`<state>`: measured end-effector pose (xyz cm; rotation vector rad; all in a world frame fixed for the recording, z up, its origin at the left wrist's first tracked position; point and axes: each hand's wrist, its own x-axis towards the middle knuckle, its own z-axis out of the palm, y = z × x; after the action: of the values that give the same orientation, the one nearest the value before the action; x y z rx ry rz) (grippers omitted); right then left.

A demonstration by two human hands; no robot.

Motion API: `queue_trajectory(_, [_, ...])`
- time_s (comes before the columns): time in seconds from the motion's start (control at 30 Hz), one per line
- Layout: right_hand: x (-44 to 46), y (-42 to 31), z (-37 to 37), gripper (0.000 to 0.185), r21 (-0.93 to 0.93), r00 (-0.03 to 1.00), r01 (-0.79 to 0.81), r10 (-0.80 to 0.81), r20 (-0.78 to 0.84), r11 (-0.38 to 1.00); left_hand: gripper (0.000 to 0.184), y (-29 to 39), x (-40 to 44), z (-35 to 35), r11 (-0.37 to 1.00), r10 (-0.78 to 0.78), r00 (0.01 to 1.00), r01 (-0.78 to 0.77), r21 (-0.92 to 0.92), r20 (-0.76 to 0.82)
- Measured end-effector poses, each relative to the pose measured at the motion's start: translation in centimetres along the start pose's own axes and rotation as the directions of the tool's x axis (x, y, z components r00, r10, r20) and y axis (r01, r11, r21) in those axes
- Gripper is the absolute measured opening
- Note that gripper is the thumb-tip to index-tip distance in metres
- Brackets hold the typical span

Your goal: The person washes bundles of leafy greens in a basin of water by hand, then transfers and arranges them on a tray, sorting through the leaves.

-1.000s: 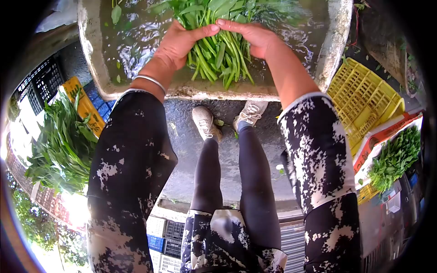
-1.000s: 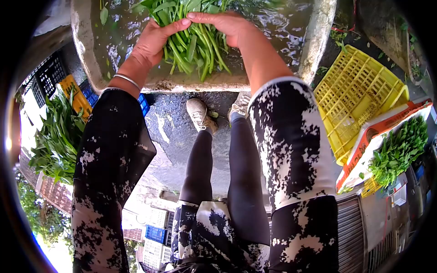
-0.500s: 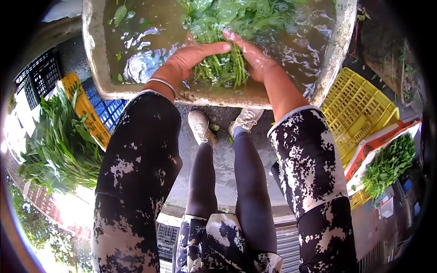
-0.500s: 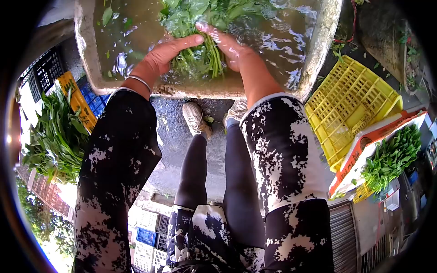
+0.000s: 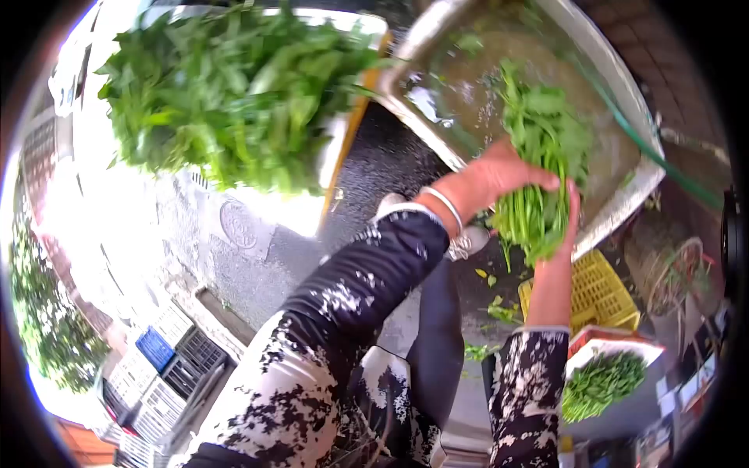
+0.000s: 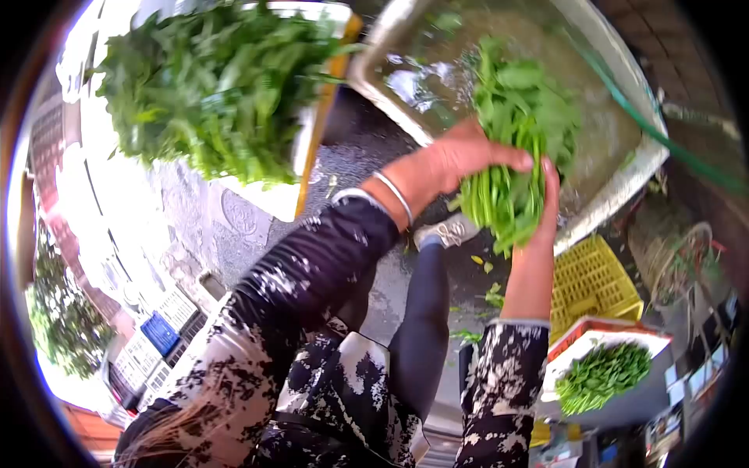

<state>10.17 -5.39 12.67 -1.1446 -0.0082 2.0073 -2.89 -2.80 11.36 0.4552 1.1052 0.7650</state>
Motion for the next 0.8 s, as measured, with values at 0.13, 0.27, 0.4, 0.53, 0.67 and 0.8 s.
queue_trajectory(0.13, [-2.3, 2.4, 3.3, 0.047, -0.147, 0.990, 0.057, -0.076, -0.123, 0.987, 0.063, 3.6, -5.8, -3.6, 0.976, 0.028, 0.998, -0.014, -0.216, 0.062])
queue_trajectory(0.27, [-5.6, 4.1, 9.7, 0.063, -0.238, 0.988, -0.080, 0.108, 0.109, 0.968, 0.060, 9.7, -14.2, -7.5, 0.982, 0.163, 0.985, -0.157, -0.101, 0.057])
queue_trajectory(0.4, [-6.4, 8.1, 18.9, 0.068, -0.301, 0.913, -0.171, 0.266, 0.309, 0.938, 0.063, 15.5, -22.4, -15.1, 0.965, 0.239, 0.970, -0.243, 0.099, 0.045])
queue_trajectory(0.53, [-4.6, 15.1, 27.5, 0.063, -0.329, 0.737, -0.219, 0.377, 0.561, 0.918, 0.072, 20.0, -28.8, -23.5, 0.976, 0.152, 0.988, -0.152, 0.158, 0.013])
queue_trajectory(0.67, [0.1, 23.9, 30.0, 0.068, -0.269, 0.822, -0.333, 0.418, 0.385, 0.904, 0.069, 19.7, -28.1, -32.1, 0.963, -0.013, 0.990, 0.051, 0.263, -0.144])
queue_trajectory(0.8, [-0.1, 27.6, 29.4, 0.082, -0.563, 0.985, -0.103, 0.163, 0.058, 0.820, 0.081, 15.0, -25.2, -35.4, 0.966, -0.027, 0.915, 0.127, 0.225, -0.402])
